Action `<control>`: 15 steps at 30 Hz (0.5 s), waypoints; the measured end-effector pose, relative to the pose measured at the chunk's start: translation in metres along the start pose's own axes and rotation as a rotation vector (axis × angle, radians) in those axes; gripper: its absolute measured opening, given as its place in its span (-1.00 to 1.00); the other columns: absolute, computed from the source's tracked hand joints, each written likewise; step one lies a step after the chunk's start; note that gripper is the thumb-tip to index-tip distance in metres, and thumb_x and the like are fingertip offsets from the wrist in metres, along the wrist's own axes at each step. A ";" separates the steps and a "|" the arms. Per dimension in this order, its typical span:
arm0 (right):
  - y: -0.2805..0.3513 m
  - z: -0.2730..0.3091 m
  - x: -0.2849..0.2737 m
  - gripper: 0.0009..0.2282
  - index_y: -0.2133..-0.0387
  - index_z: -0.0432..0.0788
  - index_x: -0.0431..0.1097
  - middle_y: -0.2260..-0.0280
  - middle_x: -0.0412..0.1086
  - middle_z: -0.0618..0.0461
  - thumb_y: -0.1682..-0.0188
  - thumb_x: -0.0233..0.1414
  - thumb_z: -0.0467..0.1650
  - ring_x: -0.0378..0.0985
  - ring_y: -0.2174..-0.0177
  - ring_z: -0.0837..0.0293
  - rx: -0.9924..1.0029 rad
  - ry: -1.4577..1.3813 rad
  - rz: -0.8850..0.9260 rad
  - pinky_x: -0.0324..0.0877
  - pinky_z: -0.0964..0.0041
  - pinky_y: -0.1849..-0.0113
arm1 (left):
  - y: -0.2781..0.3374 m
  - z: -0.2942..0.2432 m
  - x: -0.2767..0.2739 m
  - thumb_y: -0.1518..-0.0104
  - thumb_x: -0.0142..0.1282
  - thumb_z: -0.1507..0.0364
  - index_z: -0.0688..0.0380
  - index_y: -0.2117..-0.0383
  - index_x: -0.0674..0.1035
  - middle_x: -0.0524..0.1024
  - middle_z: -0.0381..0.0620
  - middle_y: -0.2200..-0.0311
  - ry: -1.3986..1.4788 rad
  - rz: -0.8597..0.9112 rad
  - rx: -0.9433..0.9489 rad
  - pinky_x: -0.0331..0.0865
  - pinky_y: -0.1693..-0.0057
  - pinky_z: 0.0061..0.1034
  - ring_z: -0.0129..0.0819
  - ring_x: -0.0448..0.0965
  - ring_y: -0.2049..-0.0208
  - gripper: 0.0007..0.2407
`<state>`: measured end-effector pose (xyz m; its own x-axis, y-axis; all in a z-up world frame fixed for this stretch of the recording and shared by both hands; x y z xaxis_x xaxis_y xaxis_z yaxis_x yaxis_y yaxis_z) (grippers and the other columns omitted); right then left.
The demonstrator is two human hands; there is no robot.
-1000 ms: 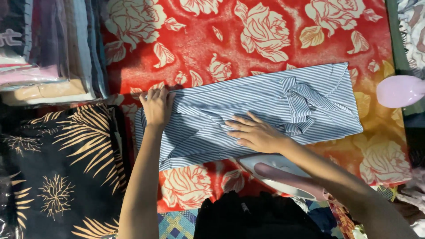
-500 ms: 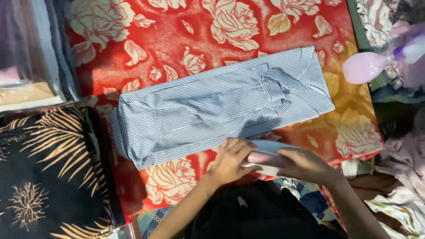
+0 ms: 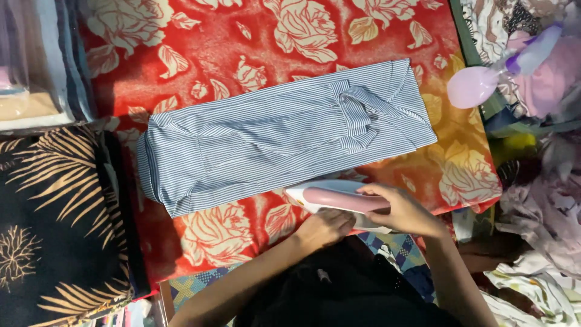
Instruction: The person irons a striped shirt laid out on a floral-patterned surface. They fold the shirt's sleeves and body, then iron the folded garment to smooth the fabric. The shirt is then folded into a compact rectangle and ironed again.
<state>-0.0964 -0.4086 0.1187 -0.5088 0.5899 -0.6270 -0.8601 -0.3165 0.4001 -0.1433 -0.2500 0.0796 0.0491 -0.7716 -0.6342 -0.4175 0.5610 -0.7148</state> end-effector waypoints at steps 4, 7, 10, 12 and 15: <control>-0.001 0.012 -0.003 -0.55 -0.01 -0.10 0.46 0.18 0.57 -0.26 0.23 0.24 -0.42 0.57 0.03 -0.25 -0.052 -0.085 -0.012 0.41 -0.12 -0.01 | 0.024 0.000 0.067 -0.02 0.18 0.44 0.04 0.31 0.67 0.57 -0.16 0.41 -0.238 0.121 -0.046 0.45 0.30 -0.41 -0.28 0.59 0.38 -0.86; -0.003 -0.001 0.003 -0.59 0.04 -0.07 0.50 0.17 0.59 -0.16 0.23 0.26 -0.39 0.58 0.03 -0.17 -0.051 -0.046 0.017 0.42 -0.01 0.00 | 0.033 0.008 0.098 -0.03 0.12 0.35 -0.06 0.35 0.69 0.51 -0.15 0.43 -0.304 0.166 -0.114 0.35 0.34 -0.28 -0.22 0.55 0.46 -0.87; -0.004 -0.010 0.007 -0.65 0.12 -0.04 0.54 0.19 0.62 -0.07 0.25 0.27 -0.37 0.63 0.07 -0.05 -0.042 -0.031 0.011 0.45 0.06 0.02 | 0.067 0.015 0.146 -0.12 0.03 0.26 0.00 0.37 0.69 0.51 -0.11 0.43 -0.269 0.175 -0.109 0.37 0.34 -0.28 -0.19 0.55 0.46 -0.80; -0.007 -0.008 0.008 -0.63 0.15 -0.09 0.55 0.21 0.61 -0.13 0.24 0.32 -0.27 0.62 0.09 -0.12 -0.032 0.000 -0.025 0.46 0.03 0.07 | 0.092 0.018 0.177 -0.24 -0.10 0.12 0.07 0.39 0.69 0.50 -0.04 0.43 -0.196 0.195 -0.094 0.40 0.33 -0.29 -0.14 0.55 0.46 -0.64; -0.009 -0.022 0.013 -0.57 0.16 -0.13 0.56 0.22 0.60 -0.21 0.32 0.38 -0.27 0.62 0.10 -0.20 -0.018 0.010 -0.038 0.48 -0.02 0.09 | 0.075 0.015 0.146 -0.09 0.08 0.15 0.00 0.41 0.71 0.56 -0.10 0.42 -0.168 0.278 -0.022 0.42 0.30 -0.33 -0.22 0.60 0.43 -0.74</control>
<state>-0.0963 -0.4144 0.0926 -0.4759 0.5945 -0.6482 -0.8793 -0.3077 0.3635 -0.1536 -0.3163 -0.0709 0.0787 -0.5287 -0.8452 -0.4552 0.7352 -0.5023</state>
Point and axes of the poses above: each hand's wrist, its own y-axis away from the middle knuckle, its own x-axis out of the palm, z = x × y, the point moved 7 cm from there along -y, towards the middle knuckle
